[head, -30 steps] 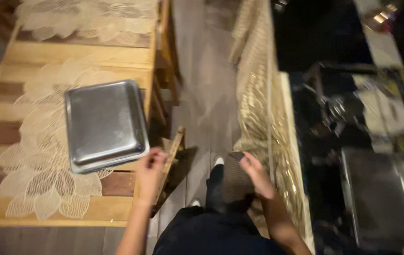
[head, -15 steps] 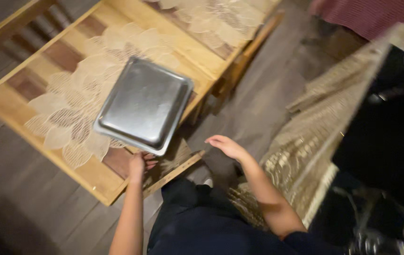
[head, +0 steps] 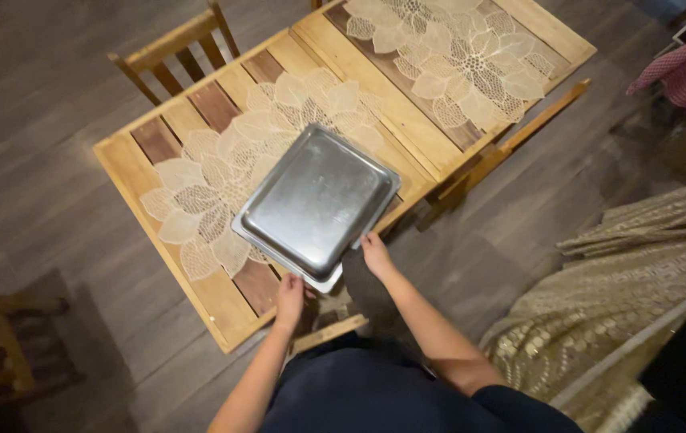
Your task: The person wipes down metal trays and the surface of a buffet station using a cloth, then places the trays back onto the heating units.
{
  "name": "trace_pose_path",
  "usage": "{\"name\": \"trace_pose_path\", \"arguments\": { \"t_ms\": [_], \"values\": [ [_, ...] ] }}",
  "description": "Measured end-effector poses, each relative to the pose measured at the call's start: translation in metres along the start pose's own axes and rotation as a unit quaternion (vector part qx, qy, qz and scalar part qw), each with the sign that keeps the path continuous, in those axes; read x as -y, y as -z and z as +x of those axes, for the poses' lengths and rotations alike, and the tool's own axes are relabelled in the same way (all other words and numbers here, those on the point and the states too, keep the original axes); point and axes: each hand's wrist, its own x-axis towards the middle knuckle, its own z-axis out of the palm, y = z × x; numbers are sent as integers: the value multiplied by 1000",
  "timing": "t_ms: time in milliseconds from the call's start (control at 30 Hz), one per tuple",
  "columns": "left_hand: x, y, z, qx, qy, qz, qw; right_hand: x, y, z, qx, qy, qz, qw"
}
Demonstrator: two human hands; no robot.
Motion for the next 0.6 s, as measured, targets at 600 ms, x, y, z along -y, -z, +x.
{"name": "trace_pose_path", "arguments": {
  "t_ms": [600],
  "values": [
    [-82, 35, -9, 242, 65, -403, 881, 15, 10, 49, 106, 48, 292, 949]
  ]
}}
